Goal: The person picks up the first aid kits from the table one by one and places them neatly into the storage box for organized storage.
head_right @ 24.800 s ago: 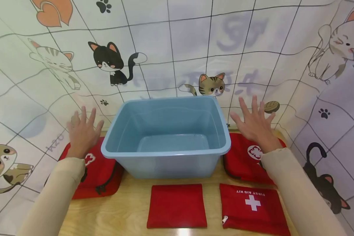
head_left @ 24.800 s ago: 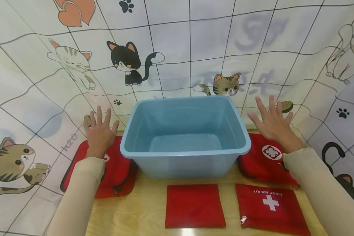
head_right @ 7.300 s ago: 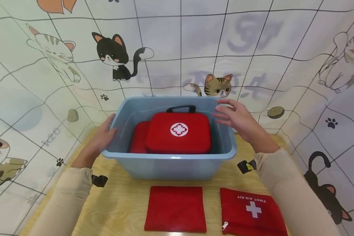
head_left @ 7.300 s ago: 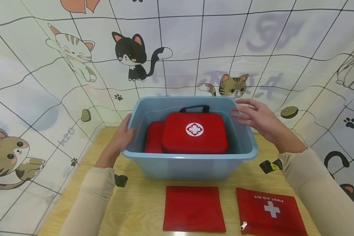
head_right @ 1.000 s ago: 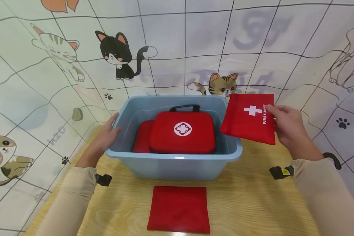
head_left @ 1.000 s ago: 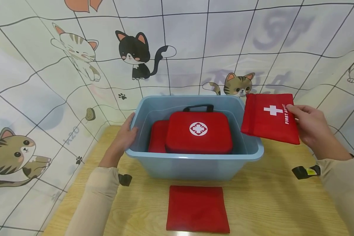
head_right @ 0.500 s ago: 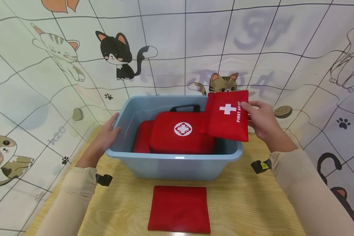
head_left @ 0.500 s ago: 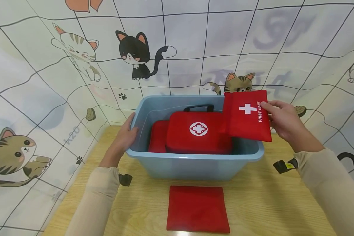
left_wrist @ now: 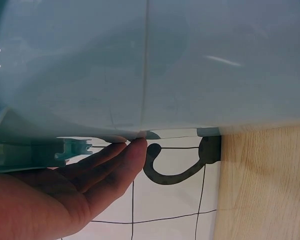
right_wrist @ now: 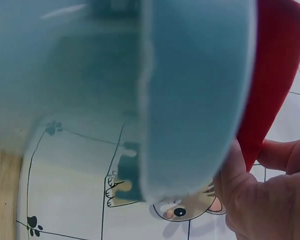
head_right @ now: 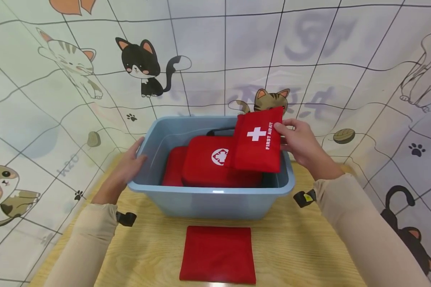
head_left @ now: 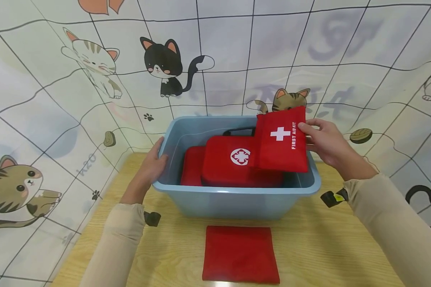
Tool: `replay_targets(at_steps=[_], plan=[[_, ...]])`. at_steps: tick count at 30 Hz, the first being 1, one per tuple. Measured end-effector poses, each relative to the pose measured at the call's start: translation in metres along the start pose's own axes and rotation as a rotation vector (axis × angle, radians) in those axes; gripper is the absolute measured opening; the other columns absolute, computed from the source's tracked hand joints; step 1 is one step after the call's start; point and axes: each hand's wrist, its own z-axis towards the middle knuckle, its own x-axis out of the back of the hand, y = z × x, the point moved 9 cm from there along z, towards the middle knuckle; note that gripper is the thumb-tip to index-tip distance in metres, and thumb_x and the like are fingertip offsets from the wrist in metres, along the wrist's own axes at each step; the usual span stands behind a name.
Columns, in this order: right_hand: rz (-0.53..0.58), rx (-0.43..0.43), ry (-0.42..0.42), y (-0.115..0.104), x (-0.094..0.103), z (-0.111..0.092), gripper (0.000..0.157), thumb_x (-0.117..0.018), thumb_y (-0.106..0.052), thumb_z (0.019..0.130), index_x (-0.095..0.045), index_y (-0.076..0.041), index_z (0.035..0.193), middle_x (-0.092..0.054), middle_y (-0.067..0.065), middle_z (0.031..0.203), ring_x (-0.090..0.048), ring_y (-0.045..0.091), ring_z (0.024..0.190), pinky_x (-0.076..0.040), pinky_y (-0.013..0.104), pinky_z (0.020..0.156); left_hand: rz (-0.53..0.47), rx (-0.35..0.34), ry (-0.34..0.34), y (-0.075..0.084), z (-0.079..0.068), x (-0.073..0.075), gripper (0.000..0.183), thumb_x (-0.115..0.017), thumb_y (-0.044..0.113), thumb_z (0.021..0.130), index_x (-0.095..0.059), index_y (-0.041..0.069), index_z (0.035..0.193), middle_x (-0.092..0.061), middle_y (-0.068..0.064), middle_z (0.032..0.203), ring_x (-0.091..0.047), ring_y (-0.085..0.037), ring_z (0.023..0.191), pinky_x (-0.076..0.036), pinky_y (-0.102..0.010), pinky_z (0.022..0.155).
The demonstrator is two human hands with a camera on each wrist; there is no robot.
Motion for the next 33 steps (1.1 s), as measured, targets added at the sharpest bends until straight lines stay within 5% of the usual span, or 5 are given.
replay_targets(at_steps=[7, 15, 28, 33], plan=[[-0.002, -0.007, -0.010, -0.004, -0.011, 0.001, 0.080, -0.054, -0.045, 0.099, -0.017, -0.006, 0.158, -0.029, 0.017, 0.157, -0.043, 0.034, 0.133, -0.050, 0.031, 0.095, 0.004, 0.000, 0.000, 0.000, -0.001, 0.000, 0.065, -0.034, 0.011, 0.102, -0.007, 0.016, 0.161, -0.021, -0.020, 0.162, -0.027, -0.044, 0.143, -0.025, -0.065, 0.111], [-0.108, 0.052, -0.092, -0.010, -0.022, -0.003, 0.079, -0.051, -0.041, 0.102, -0.010, -0.006, 0.159, -0.023, 0.025, 0.159, -0.029, 0.044, 0.144, -0.030, 0.054, 0.112, -0.002, 0.001, -0.001, -0.001, -0.001, -0.001, 0.065, -0.034, 0.012, 0.103, -0.006, 0.018, 0.162, -0.021, -0.019, 0.162, -0.027, -0.045, 0.143, -0.027, -0.066, 0.109], [-0.104, 0.122, -0.084, -0.014, -0.014, -0.014, 0.072, -0.054, -0.040, 0.101, -0.022, -0.008, 0.157, -0.033, 0.021, 0.155, -0.042, 0.038, 0.138, -0.039, 0.044, 0.108, 0.012, 0.009, -0.002, 0.000, -0.001, 0.000, 0.066, -0.034, 0.011, 0.103, -0.005, 0.018, 0.162, -0.020, -0.019, 0.162, -0.026, -0.045, 0.144, -0.026, -0.066, 0.110], [-0.068, 0.167, -0.078, -0.012, -0.009, -0.026, 0.065, -0.054, -0.040, 0.101, -0.030, -0.009, 0.153, -0.041, 0.019, 0.149, -0.060, 0.011, 0.118, -0.044, 0.031, 0.101, 0.013, 0.005, 0.002, 0.000, -0.001, 0.000, 0.065, -0.034, 0.012, 0.103, -0.006, 0.018, 0.162, -0.020, -0.020, 0.162, -0.026, -0.046, 0.143, -0.027, -0.067, 0.109]])
